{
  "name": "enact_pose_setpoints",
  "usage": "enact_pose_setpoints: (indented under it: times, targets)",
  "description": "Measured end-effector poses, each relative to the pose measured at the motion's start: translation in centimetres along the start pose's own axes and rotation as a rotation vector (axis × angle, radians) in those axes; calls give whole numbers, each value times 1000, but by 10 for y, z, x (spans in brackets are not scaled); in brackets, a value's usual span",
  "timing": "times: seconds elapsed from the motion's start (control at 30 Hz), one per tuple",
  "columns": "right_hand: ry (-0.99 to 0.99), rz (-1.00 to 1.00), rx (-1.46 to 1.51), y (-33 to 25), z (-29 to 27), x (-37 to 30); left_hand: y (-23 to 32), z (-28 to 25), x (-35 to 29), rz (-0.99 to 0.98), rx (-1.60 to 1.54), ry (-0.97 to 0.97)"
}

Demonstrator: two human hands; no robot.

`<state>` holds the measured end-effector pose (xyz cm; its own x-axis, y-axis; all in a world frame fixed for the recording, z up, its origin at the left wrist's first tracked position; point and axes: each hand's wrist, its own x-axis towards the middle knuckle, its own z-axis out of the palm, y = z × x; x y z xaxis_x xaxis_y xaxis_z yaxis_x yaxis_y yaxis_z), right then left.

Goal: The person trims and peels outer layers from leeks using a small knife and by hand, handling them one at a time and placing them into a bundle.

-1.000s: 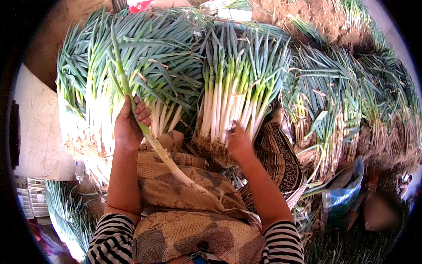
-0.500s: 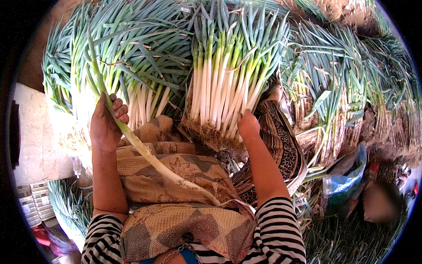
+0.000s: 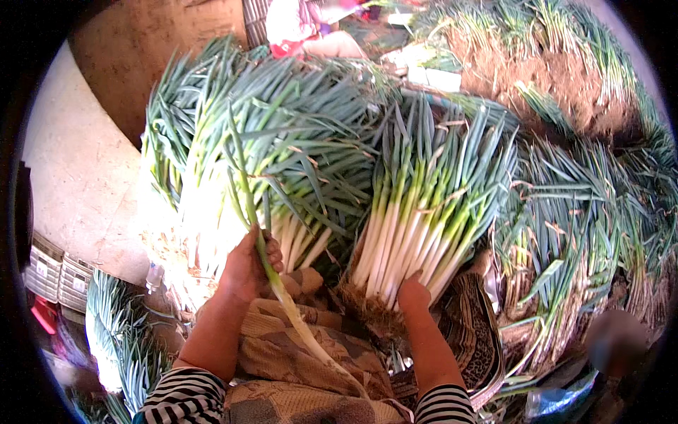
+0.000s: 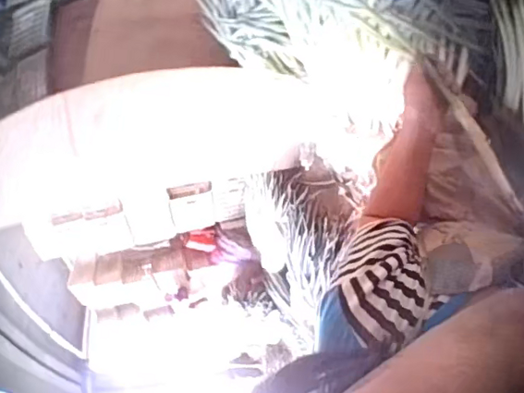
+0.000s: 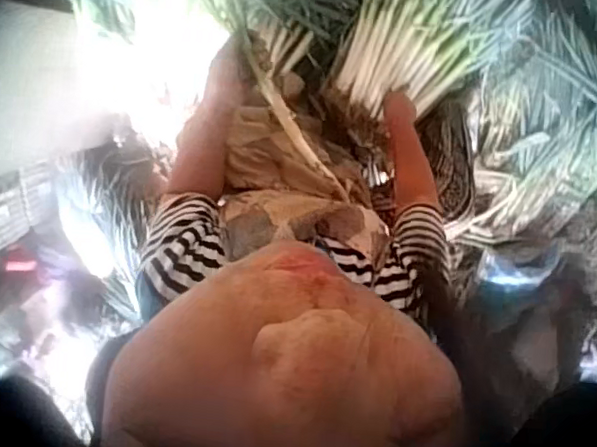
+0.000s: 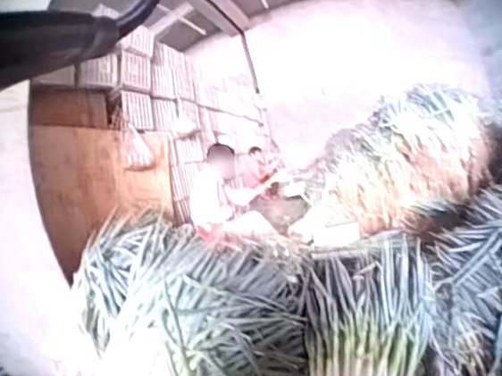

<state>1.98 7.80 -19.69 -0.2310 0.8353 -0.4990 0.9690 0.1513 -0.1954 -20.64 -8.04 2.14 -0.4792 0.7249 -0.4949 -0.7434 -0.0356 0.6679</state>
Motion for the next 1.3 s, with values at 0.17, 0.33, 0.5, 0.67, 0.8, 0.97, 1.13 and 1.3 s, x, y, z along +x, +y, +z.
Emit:
enact_pose_setpoints:
  times: [0.17, 0.33, 0.5, 0.67, 0.8, 0.97, 1.13, 1.3]
  targets:
    - [50, -66, -131, -1, 15, 27, -6, -12, 5, 31, -39, -126]
    - [172, -53, -54, 11, 26, 30, -11, -13, -2, -26, -67, -197]
    - [121, -385, -164, -8, -18, 5, -14, -19, 0, 20, -44, -186]
    - [-135, -386, 603, -62, -64, -68, -14, -3, -10, -27, -10, -63]
    - [-118, -927, 584, -74, -28, -114, -27, -5, -4, -7, 41, -130]
    - [-57, -708, 782, -89, -32, -228, -34, -9, 1, -29, 97, -162]
    - [-131, -631, 863, -64, -46, -228, -34, -2, 2, 44, 136, -225]
    - [-131, -724, 920, -47, -34, -217, -41, 5, -5, 23, 70, -357]
